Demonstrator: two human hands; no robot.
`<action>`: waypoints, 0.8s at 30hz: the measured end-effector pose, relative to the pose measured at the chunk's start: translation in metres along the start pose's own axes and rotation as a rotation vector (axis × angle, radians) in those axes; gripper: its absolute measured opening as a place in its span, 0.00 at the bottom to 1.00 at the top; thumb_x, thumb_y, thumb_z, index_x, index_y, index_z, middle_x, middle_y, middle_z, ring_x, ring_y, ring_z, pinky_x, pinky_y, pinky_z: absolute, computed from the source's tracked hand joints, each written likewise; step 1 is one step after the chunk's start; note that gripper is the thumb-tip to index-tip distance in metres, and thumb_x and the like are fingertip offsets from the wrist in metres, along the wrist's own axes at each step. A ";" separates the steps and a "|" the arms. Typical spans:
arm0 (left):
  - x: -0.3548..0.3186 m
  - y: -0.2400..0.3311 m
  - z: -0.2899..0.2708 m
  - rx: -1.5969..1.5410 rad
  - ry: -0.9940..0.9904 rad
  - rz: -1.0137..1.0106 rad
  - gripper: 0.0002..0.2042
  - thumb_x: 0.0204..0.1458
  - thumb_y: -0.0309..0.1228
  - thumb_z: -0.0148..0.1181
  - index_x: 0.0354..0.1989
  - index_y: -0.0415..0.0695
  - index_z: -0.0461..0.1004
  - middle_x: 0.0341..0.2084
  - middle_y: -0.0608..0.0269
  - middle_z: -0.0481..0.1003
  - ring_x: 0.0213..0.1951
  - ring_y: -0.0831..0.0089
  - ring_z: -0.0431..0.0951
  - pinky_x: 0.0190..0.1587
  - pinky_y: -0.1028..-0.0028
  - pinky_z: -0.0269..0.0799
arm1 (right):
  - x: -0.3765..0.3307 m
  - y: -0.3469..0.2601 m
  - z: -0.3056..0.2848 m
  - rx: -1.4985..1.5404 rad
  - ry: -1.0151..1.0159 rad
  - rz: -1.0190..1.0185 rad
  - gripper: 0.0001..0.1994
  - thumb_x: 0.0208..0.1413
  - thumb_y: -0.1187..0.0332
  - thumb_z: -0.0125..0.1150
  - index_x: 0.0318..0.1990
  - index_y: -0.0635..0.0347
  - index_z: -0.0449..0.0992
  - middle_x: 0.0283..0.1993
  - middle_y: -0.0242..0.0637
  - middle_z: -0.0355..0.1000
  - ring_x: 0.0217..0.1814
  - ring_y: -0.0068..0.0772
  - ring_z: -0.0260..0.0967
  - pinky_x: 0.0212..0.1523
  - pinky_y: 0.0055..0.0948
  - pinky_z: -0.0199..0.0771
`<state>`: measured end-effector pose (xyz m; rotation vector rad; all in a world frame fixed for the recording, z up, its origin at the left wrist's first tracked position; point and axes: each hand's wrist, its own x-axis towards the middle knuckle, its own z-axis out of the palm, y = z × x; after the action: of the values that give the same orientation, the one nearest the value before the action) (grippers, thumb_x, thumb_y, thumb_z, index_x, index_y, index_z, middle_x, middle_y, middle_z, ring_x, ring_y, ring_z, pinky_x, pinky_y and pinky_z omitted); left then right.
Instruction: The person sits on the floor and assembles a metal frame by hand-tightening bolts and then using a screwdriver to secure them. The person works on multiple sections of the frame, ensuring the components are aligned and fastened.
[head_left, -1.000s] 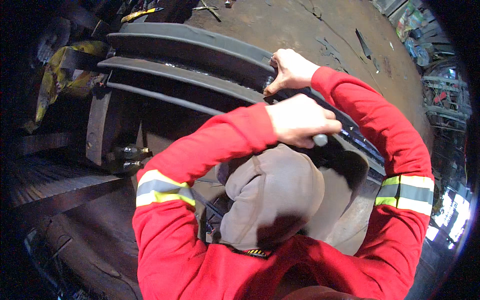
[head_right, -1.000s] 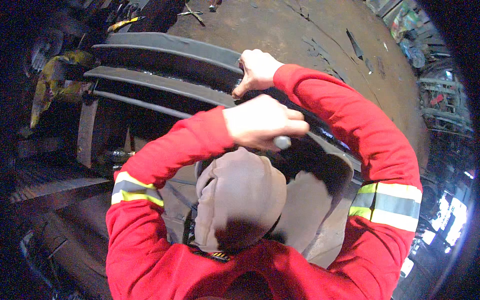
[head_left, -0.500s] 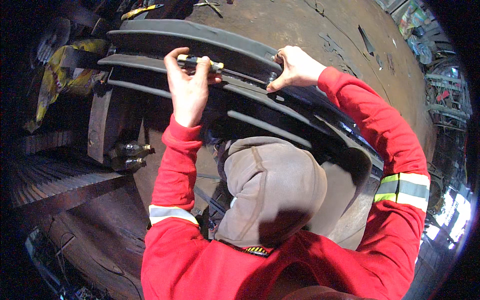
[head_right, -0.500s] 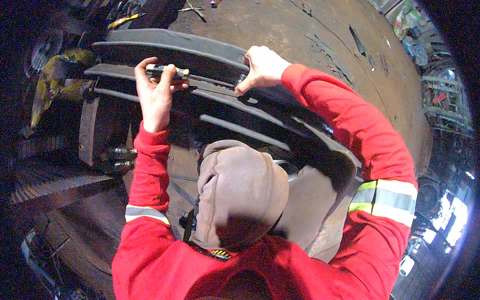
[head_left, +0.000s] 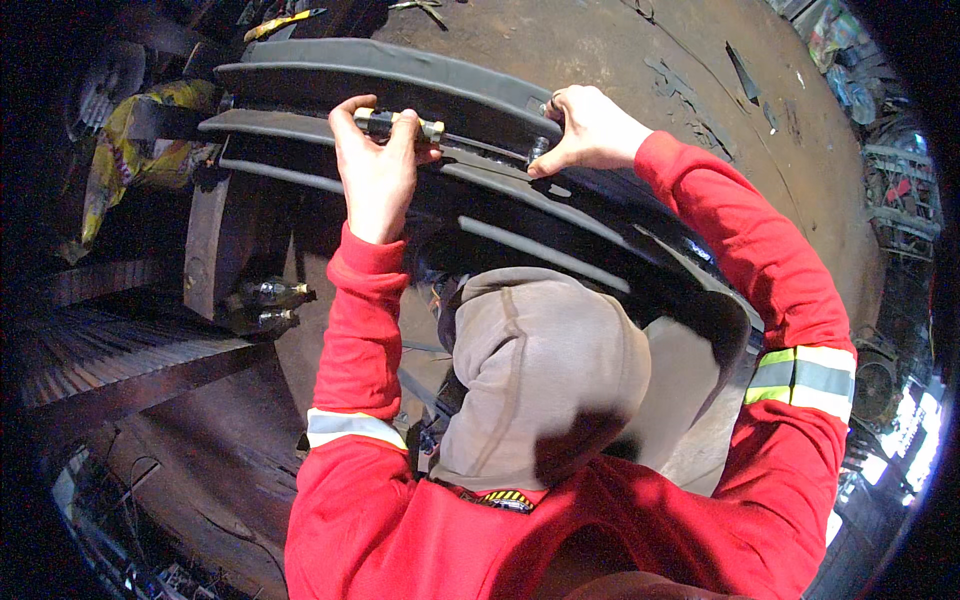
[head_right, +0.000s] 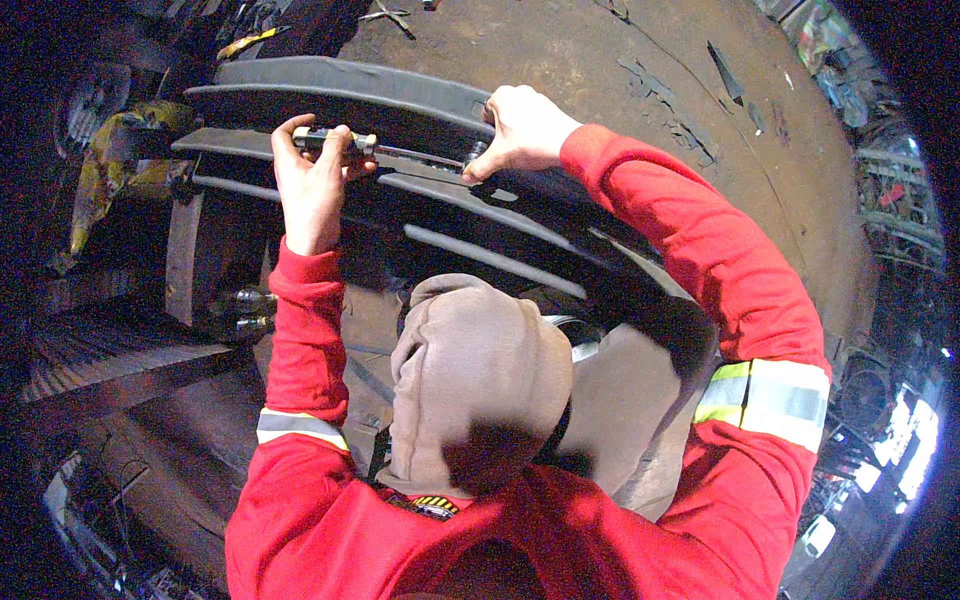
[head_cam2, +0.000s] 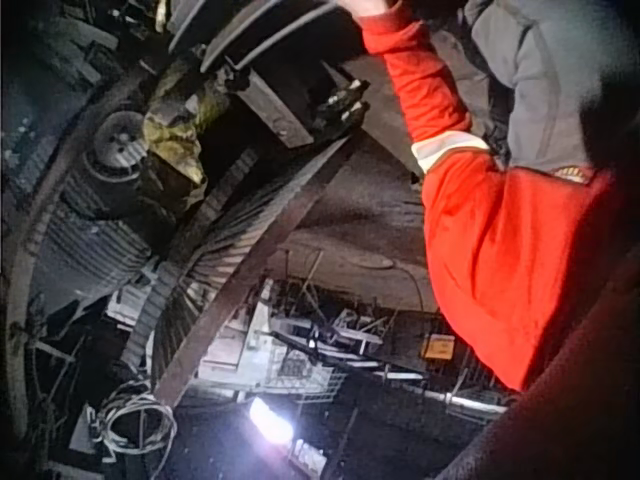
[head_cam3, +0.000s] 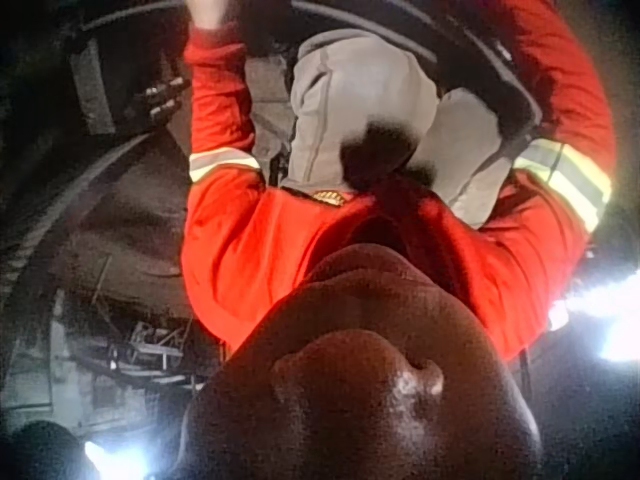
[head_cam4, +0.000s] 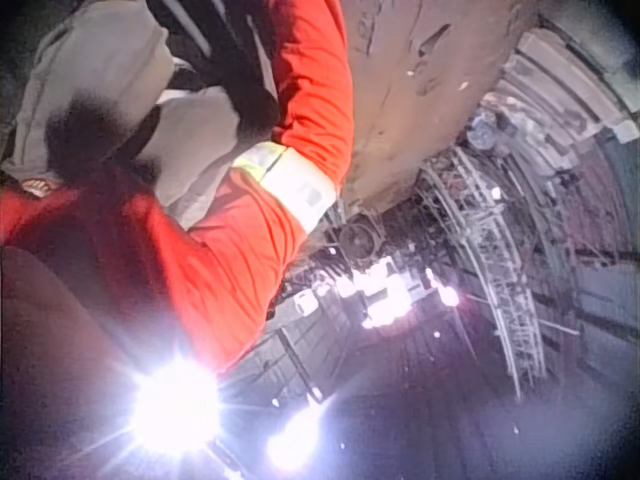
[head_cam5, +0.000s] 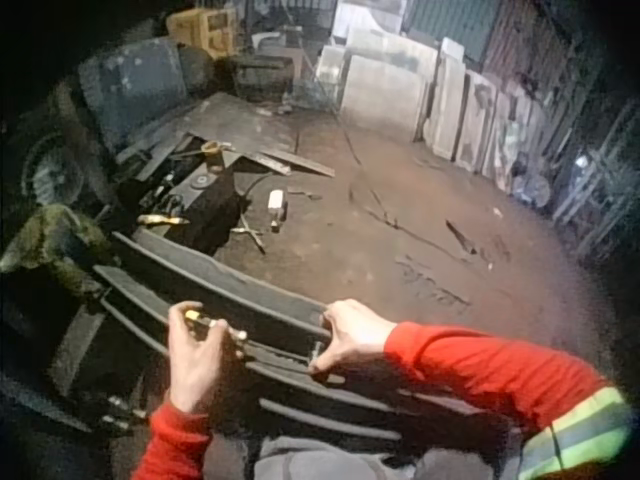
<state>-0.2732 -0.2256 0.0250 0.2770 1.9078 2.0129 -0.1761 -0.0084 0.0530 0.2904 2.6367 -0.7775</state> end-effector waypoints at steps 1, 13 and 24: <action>0.002 0.001 -0.001 0.077 -0.030 0.006 0.20 0.51 0.26 0.59 0.49 0.39 0.58 0.31 0.55 0.71 0.28 0.72 0.76 0.26 0.74 0.77 | -0.001 0.001 0.000 0.007 0.004 -0.006 0.30 0.25 0.52 0.73 0.30 0.74 0.74 0.27 0.53 0.72 0.31 0.42 0.73 0.35 0.34 0.71; 0.080 0.025 -0.035 1.087 -0.920 0.272 0.22 0.47 0.45 0.62 0.34 0.34 0.73 0.23 0.51 0.72 0.27 0.72 0.70 0.31 0.70 0.67 | -0.003 0.005 0.003 0.027 0.047 -0.012 0.30 0.24 0.51 0.73 0.28 0.73 0.74 0.26 0.52 0.72 0.30 0.43 0.72 0.34 0.34 0.70; 0.015 0.064 0.021 0.730 -0.278 0.555 0.18 0.46 0.27 0.65 0.46 0.38 0.71 0.30 0.61 0.75 0.30 0.79 0.74 0.35 0.78 0.71 | -0.003 0.013 -0.003 0.052 -0.040 -0.049 0.29 0.29 0.52 0.73 0.33 0.71 0.73 0.29 0.47 0.73 0.31 0.37 0.71 0.36 0.32 0.69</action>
<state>-0.2867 -0.2026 0.0886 1.3117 2.4717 1.3269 -0.1707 0.0036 0.0499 0.2227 2.5980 -0.8602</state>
